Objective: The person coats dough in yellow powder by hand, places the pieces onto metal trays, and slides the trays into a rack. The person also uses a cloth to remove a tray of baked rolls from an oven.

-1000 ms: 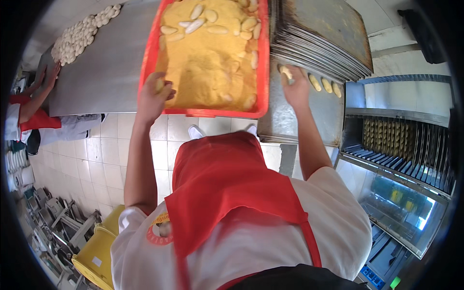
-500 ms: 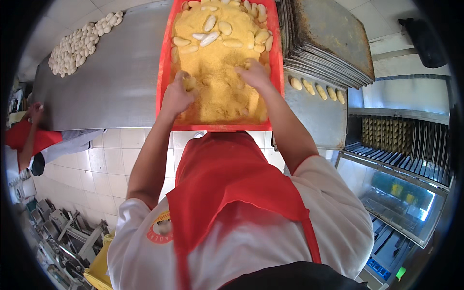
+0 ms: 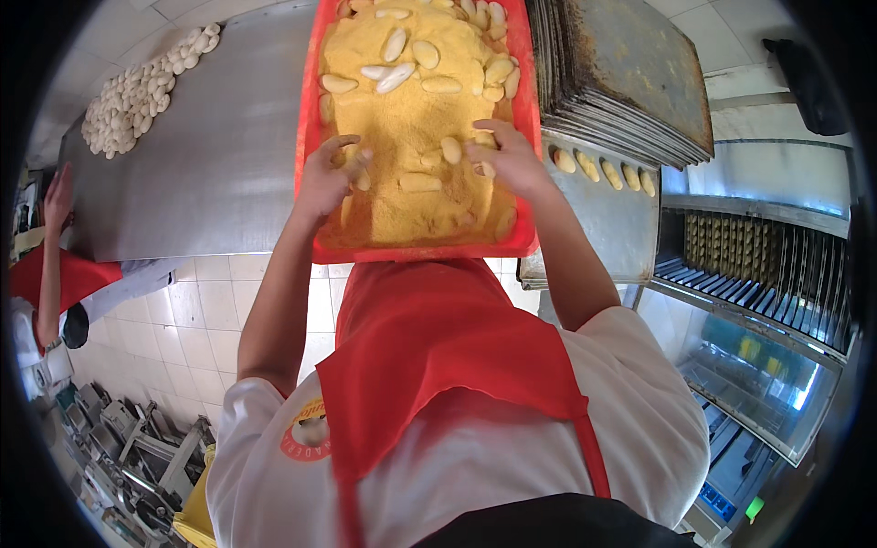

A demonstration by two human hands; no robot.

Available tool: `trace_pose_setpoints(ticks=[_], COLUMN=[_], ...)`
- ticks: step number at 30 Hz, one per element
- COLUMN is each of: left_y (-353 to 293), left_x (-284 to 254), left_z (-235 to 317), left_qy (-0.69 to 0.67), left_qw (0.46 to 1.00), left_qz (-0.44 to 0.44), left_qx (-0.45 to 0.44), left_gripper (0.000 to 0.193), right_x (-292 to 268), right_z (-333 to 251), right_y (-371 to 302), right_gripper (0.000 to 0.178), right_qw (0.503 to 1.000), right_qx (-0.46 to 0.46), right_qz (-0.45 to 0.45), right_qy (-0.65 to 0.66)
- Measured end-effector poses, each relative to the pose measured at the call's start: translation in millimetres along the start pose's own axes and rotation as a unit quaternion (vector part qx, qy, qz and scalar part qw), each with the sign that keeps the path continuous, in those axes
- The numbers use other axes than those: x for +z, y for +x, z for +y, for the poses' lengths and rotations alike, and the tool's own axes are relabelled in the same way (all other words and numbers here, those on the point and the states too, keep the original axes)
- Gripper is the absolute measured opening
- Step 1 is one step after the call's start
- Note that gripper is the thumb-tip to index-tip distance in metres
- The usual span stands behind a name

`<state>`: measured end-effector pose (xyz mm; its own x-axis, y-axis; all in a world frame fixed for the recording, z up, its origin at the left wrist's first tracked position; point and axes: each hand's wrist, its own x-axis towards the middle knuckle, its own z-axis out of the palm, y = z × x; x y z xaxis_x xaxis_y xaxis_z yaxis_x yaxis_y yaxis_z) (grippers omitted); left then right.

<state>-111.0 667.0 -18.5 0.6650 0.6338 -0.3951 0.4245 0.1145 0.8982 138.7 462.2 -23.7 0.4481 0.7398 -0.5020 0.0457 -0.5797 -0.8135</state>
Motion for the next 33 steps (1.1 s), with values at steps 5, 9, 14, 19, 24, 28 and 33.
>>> trace_pose_setpoints(ticks=[5, 9, 14, 19, 24, 28, 33], left_y=[3, 8, 6, -19, -43, -55, -68], left_x=[30, 70, 22, -4, -2, 11, 51], left_z=[4, 7, -15, -13, -26, -41, -26], left_qy=[0.141, 0.445, 0.239, -0.309, -0.516, -0.51, -0.464], left_qw=[0.984, 0.834, 0.923, 0.947, 0.852, 0.858, 0.885], left_qz=[-0.006, -0.1, -0.097, -0.079, -0.084, -0.058, -0.049], left_qx=[0.106, 0.309, 0.286, 0.027, 0.035, 0.018, 0.002], left_gripper=[0.051, 0.04, 0.037, 0.038, 0.043, 0.038, 0.041], right_x=[0, 11, 18, 34, 21, 16, 16], right_z=[28, 32, -7, -13, 0, 5, 25], right_y=[0, 35, 24, 33, 53, 7, -34], right_gripper=[0.058, 0.057, 0.048, 0.055, 0.041, 0.033, 0.027], right_qw=[0.985, 0.952, 0.954, 0.95, 0.998, 0.94, 0.784], right_qx=[0.078, -0.036, -0.092, -0.161, -0.044, 0.052, 0.021], right_qz=[0.123, 0.142, 0.076, 0.037, -0.013, -0.031, -0.083], right_qy=[0.092, -0.27, -0.274, -0.267, -0.031, 0.337, 0.615])
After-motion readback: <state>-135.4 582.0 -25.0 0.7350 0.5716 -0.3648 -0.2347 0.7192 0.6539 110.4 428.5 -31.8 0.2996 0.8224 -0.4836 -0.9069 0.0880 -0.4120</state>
